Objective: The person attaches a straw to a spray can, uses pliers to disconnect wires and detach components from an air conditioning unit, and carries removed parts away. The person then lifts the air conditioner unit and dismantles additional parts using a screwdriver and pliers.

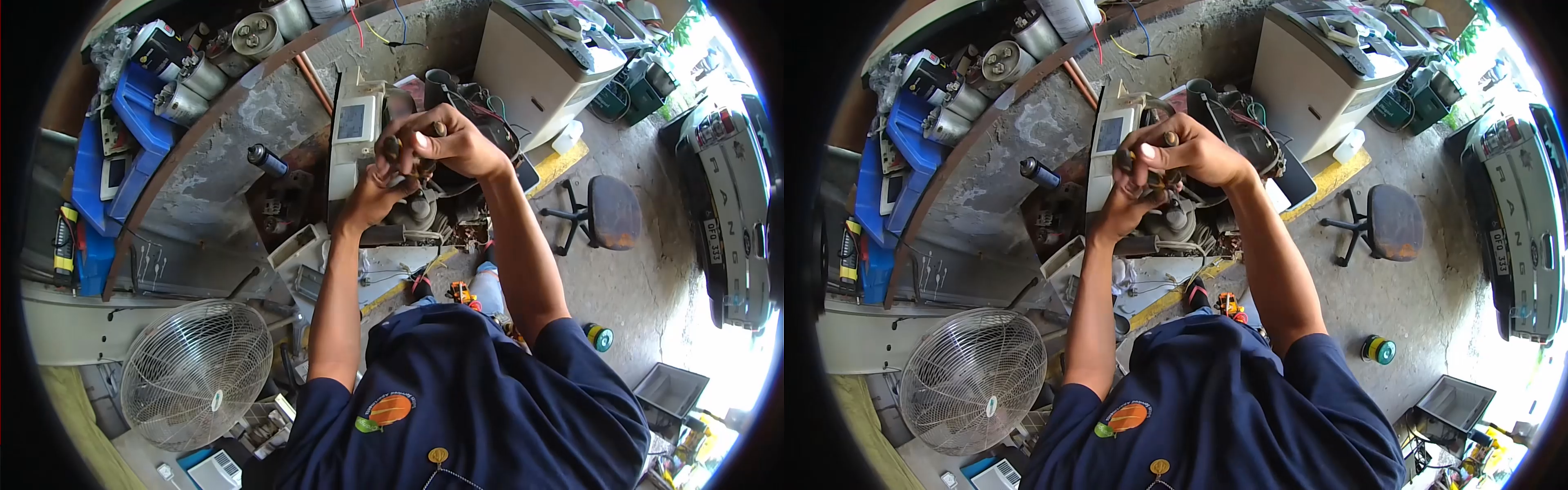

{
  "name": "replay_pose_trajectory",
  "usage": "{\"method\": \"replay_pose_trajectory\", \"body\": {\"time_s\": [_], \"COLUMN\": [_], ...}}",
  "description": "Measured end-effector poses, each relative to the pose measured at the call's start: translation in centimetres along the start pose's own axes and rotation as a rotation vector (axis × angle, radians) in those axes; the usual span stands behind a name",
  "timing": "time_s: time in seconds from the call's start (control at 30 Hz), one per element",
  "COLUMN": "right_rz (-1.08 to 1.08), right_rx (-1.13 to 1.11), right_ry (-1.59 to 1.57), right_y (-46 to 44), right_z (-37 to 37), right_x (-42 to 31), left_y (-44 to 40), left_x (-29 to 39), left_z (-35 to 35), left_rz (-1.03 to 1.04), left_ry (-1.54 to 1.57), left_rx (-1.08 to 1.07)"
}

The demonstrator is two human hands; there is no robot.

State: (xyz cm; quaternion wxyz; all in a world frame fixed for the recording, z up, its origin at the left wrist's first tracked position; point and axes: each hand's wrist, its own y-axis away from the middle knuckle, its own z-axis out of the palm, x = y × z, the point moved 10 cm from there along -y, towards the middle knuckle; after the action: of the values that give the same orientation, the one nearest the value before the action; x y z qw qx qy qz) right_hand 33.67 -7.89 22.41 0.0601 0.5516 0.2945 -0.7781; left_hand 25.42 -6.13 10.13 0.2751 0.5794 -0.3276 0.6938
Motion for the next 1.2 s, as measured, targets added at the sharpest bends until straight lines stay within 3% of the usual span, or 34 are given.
{"method": "replay_pose_trajectory", "body": {"time_s": [0.1, 0.27, 0.77, 0.93, 1.2], "right_rz": [0.078, -0.046, -0.336, -0.340, -0.357], "right_rx": [0.391, 0.669, 0.983, 1.087, 1.051], "right_ry": [0.302, 0.411, 0.463, 0.549, 0.573], "right_y": [2.2, 4.5, 8.1, 8.6, 8.1], "right_z": [-0.3, 0.6, 1.2, 1.4, 1.5], "right_x": [-0.8, -1.3, -1.6, -1.6, -0.9], "left_y": [-0.2, -0.2, -0.9, -0.8, -0.7], "left_x": [0.1, -0.9, -1.5, -0.4, -1.0], "left_z": [0.2, 0.5, 1.7, 2.2, 1.6], "left_rz": [-0.046, -0.111, -0.039, -0.063, -0.082], "left_ry": [0.021, -0.045, -0.205, -0.133, -0.145], "left_rx": [0.020, -0.033, -0.148, -0.105, -0.099]}}
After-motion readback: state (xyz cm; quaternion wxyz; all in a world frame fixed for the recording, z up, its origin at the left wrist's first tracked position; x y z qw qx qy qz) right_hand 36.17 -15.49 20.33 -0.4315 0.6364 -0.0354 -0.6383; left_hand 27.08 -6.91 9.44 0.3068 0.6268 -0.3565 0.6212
